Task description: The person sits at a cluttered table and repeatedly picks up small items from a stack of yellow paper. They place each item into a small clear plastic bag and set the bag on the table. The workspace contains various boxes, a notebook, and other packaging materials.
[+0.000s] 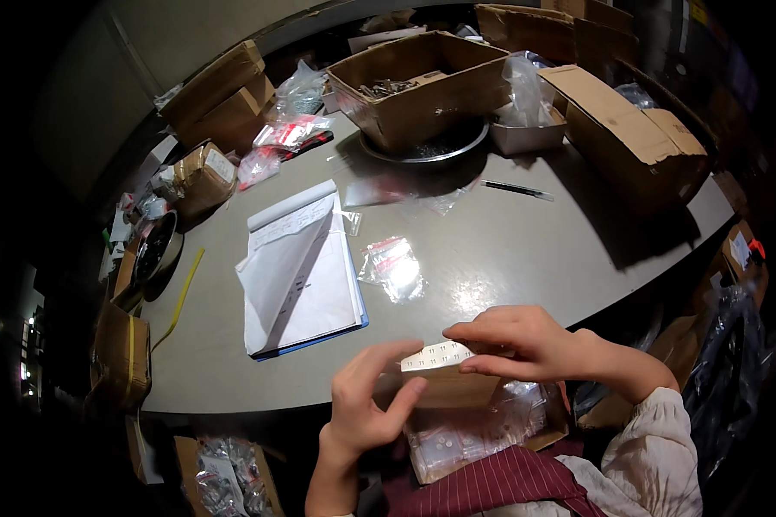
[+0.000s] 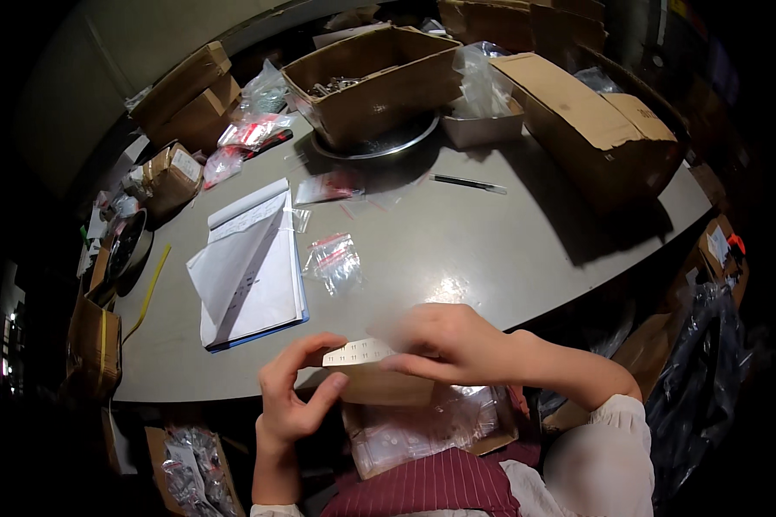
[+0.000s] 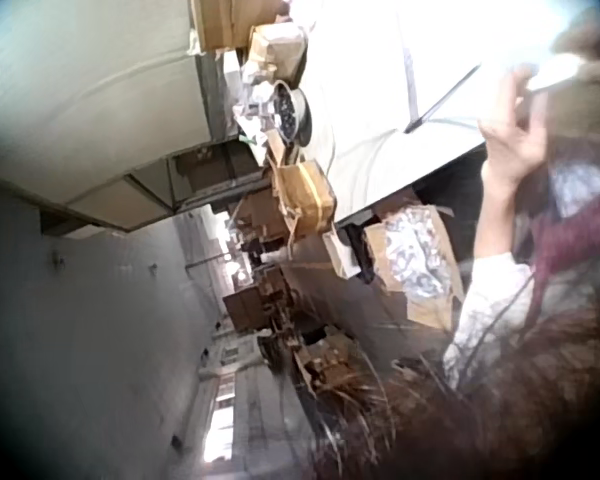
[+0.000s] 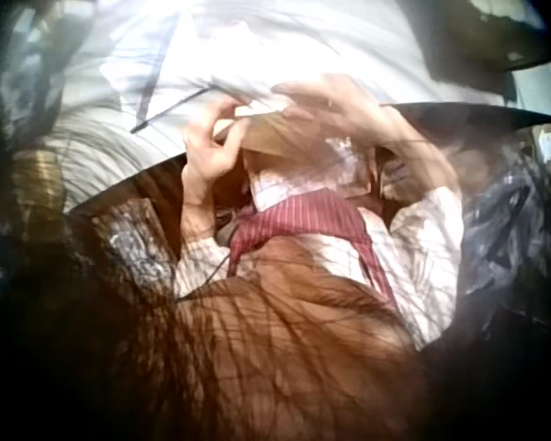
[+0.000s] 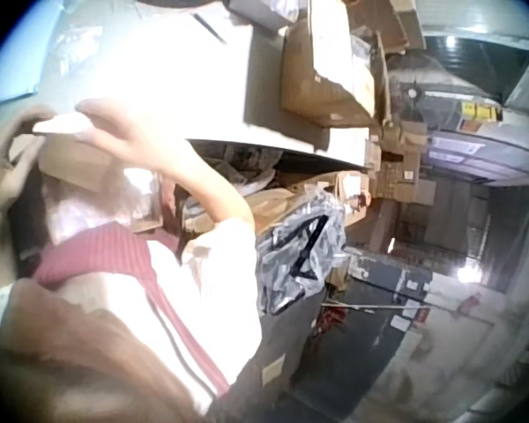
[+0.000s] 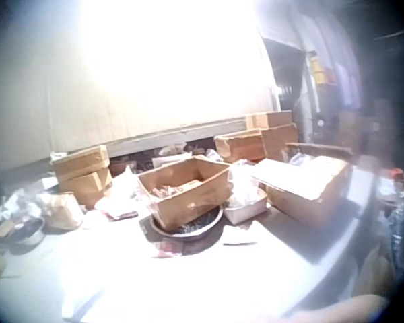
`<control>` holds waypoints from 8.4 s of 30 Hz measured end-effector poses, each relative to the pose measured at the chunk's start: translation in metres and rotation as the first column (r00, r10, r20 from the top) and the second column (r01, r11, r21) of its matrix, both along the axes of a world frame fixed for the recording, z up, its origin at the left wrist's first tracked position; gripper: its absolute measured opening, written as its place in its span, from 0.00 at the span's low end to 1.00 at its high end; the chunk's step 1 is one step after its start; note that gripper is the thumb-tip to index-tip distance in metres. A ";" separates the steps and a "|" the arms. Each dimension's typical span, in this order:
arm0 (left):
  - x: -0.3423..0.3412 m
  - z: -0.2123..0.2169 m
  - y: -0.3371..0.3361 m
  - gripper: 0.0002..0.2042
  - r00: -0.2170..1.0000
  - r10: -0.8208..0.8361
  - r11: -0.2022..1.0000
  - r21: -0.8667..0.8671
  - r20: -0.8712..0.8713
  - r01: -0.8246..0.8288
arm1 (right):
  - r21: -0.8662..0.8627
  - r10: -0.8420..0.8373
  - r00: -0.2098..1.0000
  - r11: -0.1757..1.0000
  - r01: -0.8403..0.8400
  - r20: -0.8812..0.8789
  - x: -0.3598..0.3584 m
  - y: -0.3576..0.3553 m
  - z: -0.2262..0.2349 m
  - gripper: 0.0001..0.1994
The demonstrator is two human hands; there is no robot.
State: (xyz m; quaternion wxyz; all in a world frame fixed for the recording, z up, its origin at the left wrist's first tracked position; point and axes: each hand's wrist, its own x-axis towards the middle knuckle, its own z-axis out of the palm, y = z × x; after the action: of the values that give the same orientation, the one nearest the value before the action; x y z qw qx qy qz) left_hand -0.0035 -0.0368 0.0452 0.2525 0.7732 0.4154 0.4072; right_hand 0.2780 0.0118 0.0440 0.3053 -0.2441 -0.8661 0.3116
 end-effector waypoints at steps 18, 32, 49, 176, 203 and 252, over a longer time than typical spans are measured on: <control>0.006 -0.024 0.007 0.14 0.785 0.020 0.904 -0.347 0.619 0.251 | 0.026 -0.005 0.994 1.000 0.008 -0.113 -0.029 0.009 0.000 0.09; 0.001 -0.042 0.018 0.04 0.914 0.225 0.974 -0.116 0.337 -0.196 | 0.373 -0.042 0.996 0.928 0.008 0.083 -0.053 0.036 0.007 0.11; -0.005 -0.054 0.026 0.10 0.858 0.420 0.886 -0.337 0.297 -0.317 | 0.411 -0.097 0.977 0.912 0.010 0.192 -0.073 0.047 -0.007 0.21; -0.034 -0.039 0.022 0.07 0.856 0.456 0.885 -0.223 0.243 -0.409 | 0.643 -0.175 0.978 0.764 0.064 0.111 -0.101 0.028 -0.029 0.19; -0.040 -0.043 0.029 0.07 0.839 0.468 0.855 -0.380 0.276 -0.352 | 0.062 -0.180 0.860 0.983 0.171 0.478 -0.069 0.165 0.009 0.11; -0.032 -0.057 0.020 0.05 0.863 0.439 0.895 -0.210 0.250 -0.394 | 0.297 -0.118 0.977 0.953 0.062 0.175 -0.068 0.041 -0.032 0.12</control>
State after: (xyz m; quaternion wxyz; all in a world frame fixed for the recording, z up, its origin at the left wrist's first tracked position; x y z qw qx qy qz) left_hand -0.0355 -0.0173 -0.0122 0.2749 0.5748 0.5610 0.5285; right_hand 0.2102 0.0529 0.0121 0.2672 -0.2650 -0.9155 0.1423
